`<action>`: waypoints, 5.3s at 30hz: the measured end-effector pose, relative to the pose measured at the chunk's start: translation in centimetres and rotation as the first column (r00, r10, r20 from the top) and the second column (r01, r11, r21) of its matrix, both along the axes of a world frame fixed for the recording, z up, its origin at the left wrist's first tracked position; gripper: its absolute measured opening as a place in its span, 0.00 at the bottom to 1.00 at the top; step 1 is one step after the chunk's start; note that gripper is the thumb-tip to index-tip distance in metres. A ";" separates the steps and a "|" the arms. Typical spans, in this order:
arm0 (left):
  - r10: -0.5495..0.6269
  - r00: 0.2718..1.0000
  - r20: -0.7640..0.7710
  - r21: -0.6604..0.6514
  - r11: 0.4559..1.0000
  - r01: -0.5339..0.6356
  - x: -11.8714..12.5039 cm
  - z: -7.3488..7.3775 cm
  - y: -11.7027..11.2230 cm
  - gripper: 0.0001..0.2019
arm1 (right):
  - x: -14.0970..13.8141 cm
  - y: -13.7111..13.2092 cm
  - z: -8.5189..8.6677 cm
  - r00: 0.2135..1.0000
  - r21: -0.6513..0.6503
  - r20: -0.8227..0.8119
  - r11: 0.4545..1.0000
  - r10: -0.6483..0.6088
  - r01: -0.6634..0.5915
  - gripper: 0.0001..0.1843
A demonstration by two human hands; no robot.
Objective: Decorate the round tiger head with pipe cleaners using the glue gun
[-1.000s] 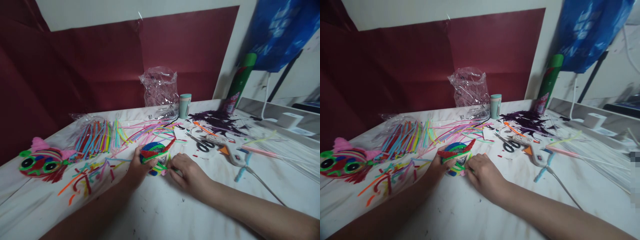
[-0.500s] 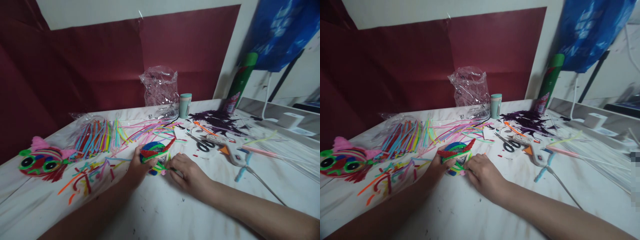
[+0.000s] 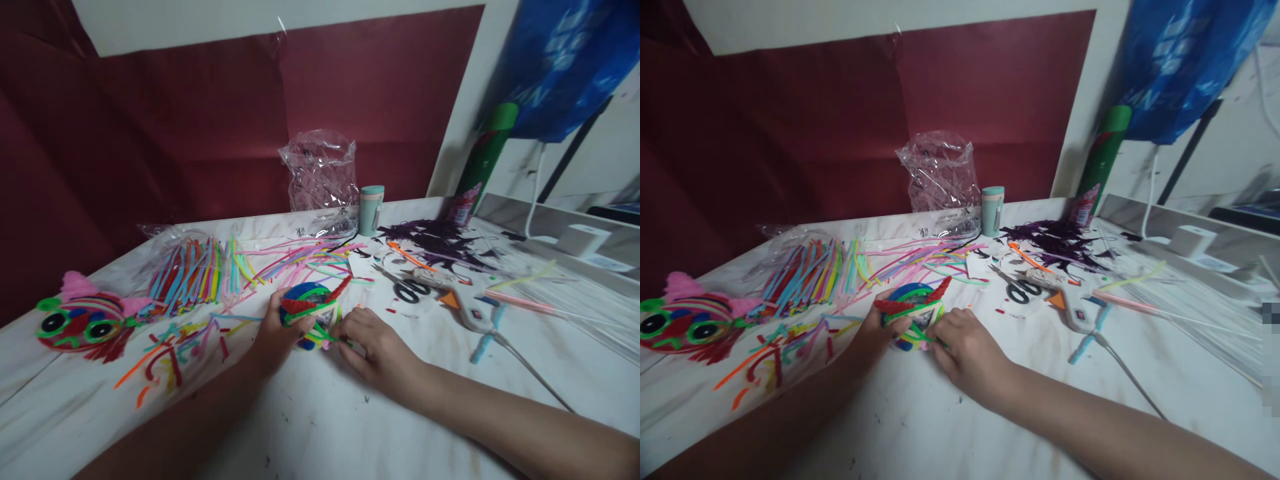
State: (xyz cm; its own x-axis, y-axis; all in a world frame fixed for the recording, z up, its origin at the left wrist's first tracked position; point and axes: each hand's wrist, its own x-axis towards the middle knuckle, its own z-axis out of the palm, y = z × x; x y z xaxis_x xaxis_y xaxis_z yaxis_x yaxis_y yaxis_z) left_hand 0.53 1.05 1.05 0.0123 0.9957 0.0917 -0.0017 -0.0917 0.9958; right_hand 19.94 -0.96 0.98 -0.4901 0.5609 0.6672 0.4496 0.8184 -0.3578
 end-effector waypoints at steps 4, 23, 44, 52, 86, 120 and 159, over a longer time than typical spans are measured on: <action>-0.013 1.000 -0.025 -0.002 1.000 0.013 0.0 0.0 -0.1 0.31 | 0.0 0.0 -0.2 0.999 -0.108 -0.027 0.994 -0.027 0.024 0.04; -0.033 0.999 0.011 -0.005 0.999 0.034 -0.1 -0.4 0.3 0.33 | -0.1 -0.3 -0.3 0.998 -0.111 -0.061 0.994 -0.013 0.006 0.05; -0.048 0.999 -0.014 -0.044 0.998 0.047 -0.1 -0.1 0.0 0.33 | 0.1 -0.1 -0.4 1.000 0.055 -0.026 0.998 -0.003 0.004 0.08; -0.058 0.998 0.011 -0.013 0.998 0.058 -0.1 -0.2 0.1 0.34 | 0.2 -0.1 -0.6 0.996 0.183 0.086 0.983 -0.029 0.012 0.12; -0.067 0.998 -0.009 -0.023 0.998 0.067 -0.2 -0.1 0.1 0.35 | 0.4 0.2 -0.5 0.981 0.179 0.183 0.983 -0.059 0.026 0.13; 0.123 0.979 -0.161 0.056 0.992 -0.115 0.6 -0.4 -0.3 0.37 | -0.5 -0.6 -0.2 0.986 -0.340 -0.152 0.940 -0.072 0.016 0.08; -0.009 0.988 -0.152 0.071 0.997 0.020 0.5 0.2 -0.4 0.32 | 0.5 0.4 0.9 0.971 0.136 0.236 0.991 -0.049 0.017 0.11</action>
State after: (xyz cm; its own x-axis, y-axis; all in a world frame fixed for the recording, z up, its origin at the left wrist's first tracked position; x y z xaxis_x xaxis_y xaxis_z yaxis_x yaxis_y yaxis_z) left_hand 1.03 0.69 1.24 0.0460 0.9861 0.1595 0.1466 -0.1646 0.9754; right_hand 20.48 -0.54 1.90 -0.6266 0.4938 0.6029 0.5359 0.8347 -0.1268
